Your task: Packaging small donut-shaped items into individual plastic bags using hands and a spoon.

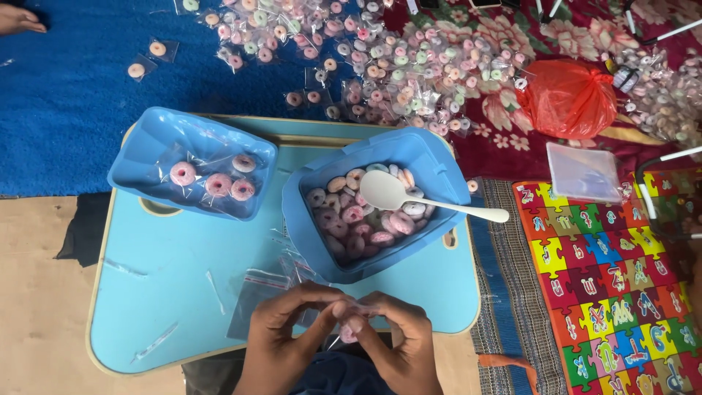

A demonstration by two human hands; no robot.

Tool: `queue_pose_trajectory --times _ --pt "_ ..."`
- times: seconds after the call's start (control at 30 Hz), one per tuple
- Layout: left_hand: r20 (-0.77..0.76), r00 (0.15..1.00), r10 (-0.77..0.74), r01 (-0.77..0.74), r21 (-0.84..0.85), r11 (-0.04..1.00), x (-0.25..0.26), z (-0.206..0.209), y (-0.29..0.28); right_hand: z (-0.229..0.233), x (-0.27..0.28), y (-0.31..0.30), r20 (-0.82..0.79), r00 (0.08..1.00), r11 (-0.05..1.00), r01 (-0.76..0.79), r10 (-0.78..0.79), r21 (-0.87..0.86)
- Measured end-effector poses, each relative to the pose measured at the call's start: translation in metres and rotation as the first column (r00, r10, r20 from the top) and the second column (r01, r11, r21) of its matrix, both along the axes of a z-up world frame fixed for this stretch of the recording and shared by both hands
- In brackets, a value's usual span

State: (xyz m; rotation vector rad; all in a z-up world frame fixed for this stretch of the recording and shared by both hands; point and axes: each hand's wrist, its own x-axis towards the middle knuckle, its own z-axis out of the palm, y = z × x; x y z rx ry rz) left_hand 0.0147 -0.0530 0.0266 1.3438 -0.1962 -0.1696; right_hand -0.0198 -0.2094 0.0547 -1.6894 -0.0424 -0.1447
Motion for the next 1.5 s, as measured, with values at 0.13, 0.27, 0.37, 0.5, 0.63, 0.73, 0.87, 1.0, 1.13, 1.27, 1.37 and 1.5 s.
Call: queue_pose_trajectory --times 0.13,0.27,0.37,0.5,0.63,0.73,0.87,1.0,1.13,1.27,1.37,1.5 --pt "0.119 0.992 0.039 -0.053 0.119 0.991 0.0 0.003 0.004 0.009 0.001 0.005 -0.081 0.997 0.997 -0.018 0.012 -0.069" --pt "0.157 0.988 -0.006 -0.009 0.101 0.995 -0.003 0.0 0.006 0.01 -0.002 0.009 -0.126 0.992 0.999 -0.009 0.002 -0.052" --pt "0.137 0.99 -0.025 0.012 0.091 0.996 -0.005 -0.003 0.008 0.0 -0.007 0.006 -0.152 0.986 0.992 0.05 -0.067 -0.114" --pt "0.07 0.997 -0.042 0.036 0.087 0.996 -0.006 -0.001 0.01 -0.019 -0.014 -0.001 -0.123 0.983 0.98 0.118 -0.138 -0.157" --pt "-0.015 0.998 -0.059 0.06 0.14 0.988 -0.007 -0.002 0.01 -0.019 -0.015 -0.002 -0.129 0.976 0.981 0.163 -0.176 -0.108" --pt "-0.028 0.997 -0.067 0.07 0.139 0.988 -0.008 -0.001 0.01 -0.021 -0.018 -0.003 -0.129 0.973 0.978 0.178 -0.192 -0.111" --pt "0.01 0.998 -0.056 0.054 0.171 0.984 -0.008 -0.001 0.01 0.001 -0.013 0.006 -0.147 0.978 0.989 0.149 -0.147 0.007" --pt "0.101 0.992 -0.075 0.055 0.187 0.981 -0.008 -0.001 0.01 -0.015 -0.017 0.0 -0.096 0.977 0.982 0.188 -0.191 -0.035" --pt "0.106 0.993 -0.044 0.022 0.199 0.98 -0.009 0.0 0.008 -0.015 -0.016 -0.001 -0.065 0.985 0.987 0.159 -0.16 -0.02" --pt "0.128 0.991 -0.036 0.011 0.194 0.981 -0.008 0.004 0.007 -0.017 -0.017 -0.003 -0.056 0.987 0.988 0.15 -0.152 -0.044" --pt "0.123 0.99 -0.065 0.041 0.191 0.981 -0.007 0.005 0.007 -0.021 -0.018 -0.005 -0.048 0.988 0.989 0.144 -0.146 -0.041" --pt "0.164 0.983 -0.082 0.052 0.18 0.982 -0.009 -0.003 0.007 -0.018 -0.017 -0.005 -0.034 0.991 0.991 0.128 -0.129 -0.028"
